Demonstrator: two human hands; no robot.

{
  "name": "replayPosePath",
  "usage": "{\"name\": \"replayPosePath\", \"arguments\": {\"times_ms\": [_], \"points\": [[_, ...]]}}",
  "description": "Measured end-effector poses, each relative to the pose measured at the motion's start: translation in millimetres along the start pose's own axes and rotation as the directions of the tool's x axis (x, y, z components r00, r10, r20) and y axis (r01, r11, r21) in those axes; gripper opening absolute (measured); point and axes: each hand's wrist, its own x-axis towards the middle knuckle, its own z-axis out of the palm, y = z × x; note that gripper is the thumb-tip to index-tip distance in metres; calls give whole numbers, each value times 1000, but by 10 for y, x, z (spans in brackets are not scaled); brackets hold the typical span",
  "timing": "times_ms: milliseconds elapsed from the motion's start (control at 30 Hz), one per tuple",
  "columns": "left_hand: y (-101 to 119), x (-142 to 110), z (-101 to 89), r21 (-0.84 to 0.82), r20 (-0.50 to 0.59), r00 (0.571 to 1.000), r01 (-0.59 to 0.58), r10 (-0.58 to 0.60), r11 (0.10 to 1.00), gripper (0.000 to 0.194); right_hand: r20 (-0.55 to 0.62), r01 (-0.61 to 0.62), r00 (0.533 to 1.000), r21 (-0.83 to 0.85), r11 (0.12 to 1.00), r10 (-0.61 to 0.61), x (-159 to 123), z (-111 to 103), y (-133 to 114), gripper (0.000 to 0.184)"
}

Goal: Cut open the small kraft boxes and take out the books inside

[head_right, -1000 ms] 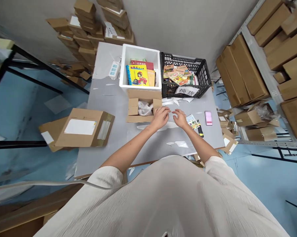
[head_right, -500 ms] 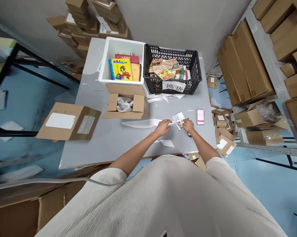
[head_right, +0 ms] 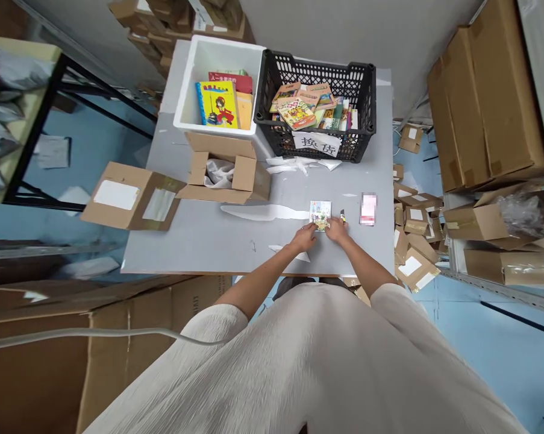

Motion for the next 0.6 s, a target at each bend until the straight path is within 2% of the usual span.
{"name": "replayPosePath", "arguments": {"times_ms": [133,233,433,600], "points": [[-164,-38,30,-1,42,996,79,-79,997,72,-5,-57,998,92,994,57,41,123,-80,43],[-247,-72,39,-13,47,996,79,-79,997,71,-13,-106,994,208,972,111,84,161,-113,44],[-283,-111,3,-5,51,996,69,-69,998,61,-2,-102,993,450,887,115,148,189,-180,48],[-301,-117,-3,10,69,995,65,-66,998,63,16,-175,980,544,821,198,161,190,-256,37]]}}
